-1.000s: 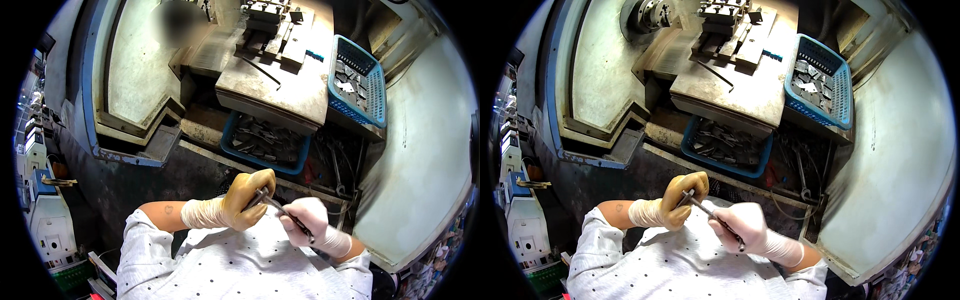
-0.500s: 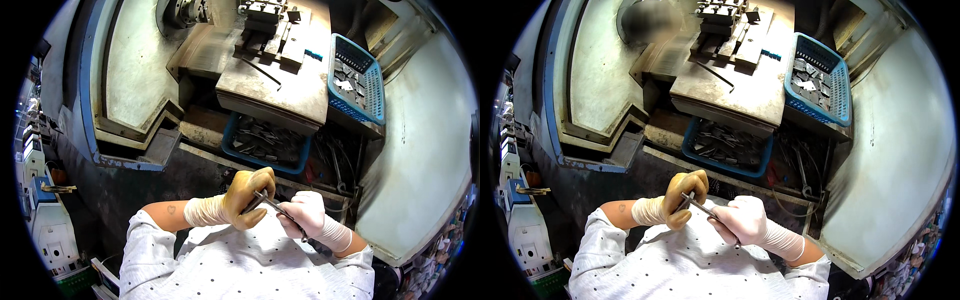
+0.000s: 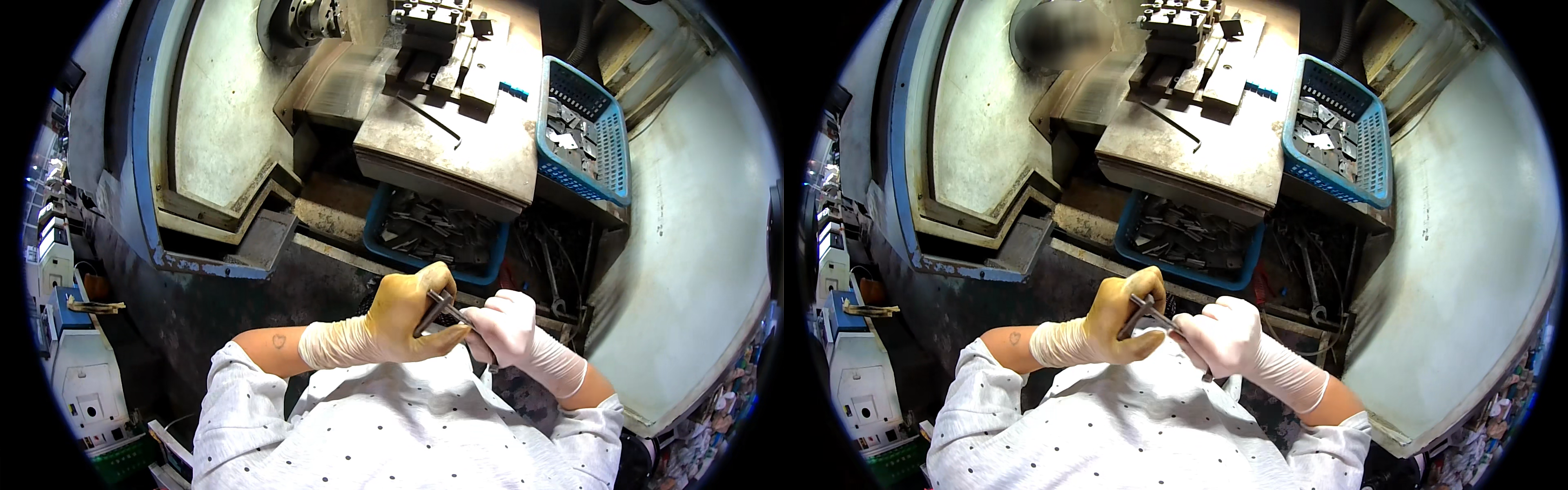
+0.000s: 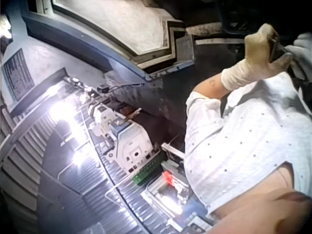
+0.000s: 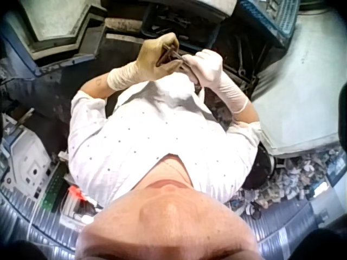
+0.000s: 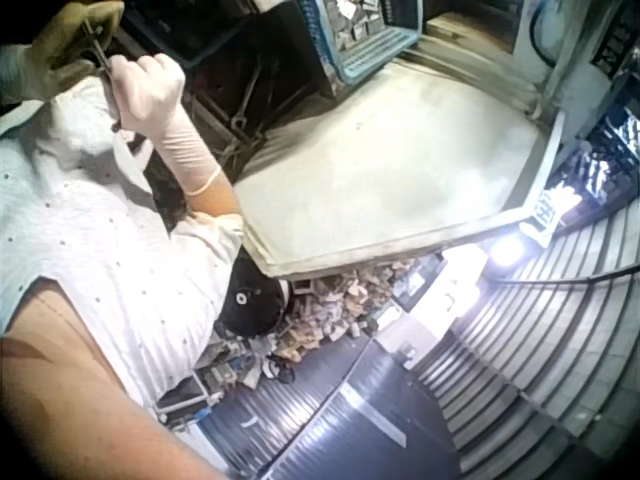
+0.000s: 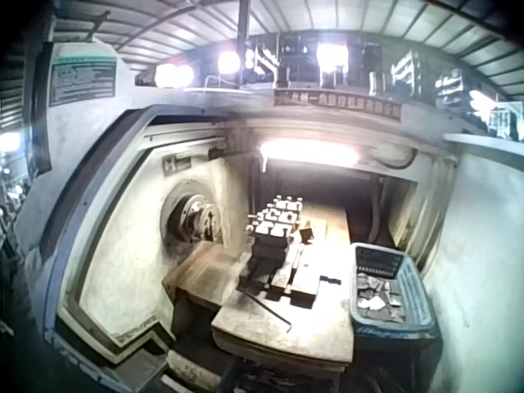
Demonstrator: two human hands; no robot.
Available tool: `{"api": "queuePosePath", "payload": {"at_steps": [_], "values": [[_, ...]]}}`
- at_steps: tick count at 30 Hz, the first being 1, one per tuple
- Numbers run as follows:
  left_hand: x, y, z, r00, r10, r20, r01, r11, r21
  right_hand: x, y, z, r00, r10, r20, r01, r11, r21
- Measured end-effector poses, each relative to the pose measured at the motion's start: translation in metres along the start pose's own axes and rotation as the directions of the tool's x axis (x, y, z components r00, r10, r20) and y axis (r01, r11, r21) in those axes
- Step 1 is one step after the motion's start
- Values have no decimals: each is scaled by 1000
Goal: The person operates a CNC lathe in a workshop, repeatedly opening the machine door, loading small metal parts into the chuck, and closing the door. They use a metal rod to adjust the chuck and handle parts with gloved hands, placing finished pieces into a red basket.
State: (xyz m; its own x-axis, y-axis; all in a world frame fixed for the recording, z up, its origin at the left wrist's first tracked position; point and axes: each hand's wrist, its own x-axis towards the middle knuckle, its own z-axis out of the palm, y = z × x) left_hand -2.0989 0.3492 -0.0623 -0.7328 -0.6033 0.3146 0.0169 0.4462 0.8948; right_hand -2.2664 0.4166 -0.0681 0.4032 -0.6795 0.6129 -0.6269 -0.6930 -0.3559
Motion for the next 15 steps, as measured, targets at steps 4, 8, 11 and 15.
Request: {"api": "queuePosePath", "payload": {"at_steps": [4,8,11,15], "values": [[-3,-2,6,998,-60,-25,60,998,-5,-4,-18,14,929,344,-135,-252,858,447],[5,4,-1,983,178,-44,-181,979,-93,-1,-54,4,693,569,443,-203,-436,877],[9,-1,2,991,119,-60,-124,988,-90,-3,-43,5,662,608,439,-240,-383,892],[5,-2,9,993,107,-51,-111,991,-80,4,-10,-1,981,190,-46,-159,911,379]]}}
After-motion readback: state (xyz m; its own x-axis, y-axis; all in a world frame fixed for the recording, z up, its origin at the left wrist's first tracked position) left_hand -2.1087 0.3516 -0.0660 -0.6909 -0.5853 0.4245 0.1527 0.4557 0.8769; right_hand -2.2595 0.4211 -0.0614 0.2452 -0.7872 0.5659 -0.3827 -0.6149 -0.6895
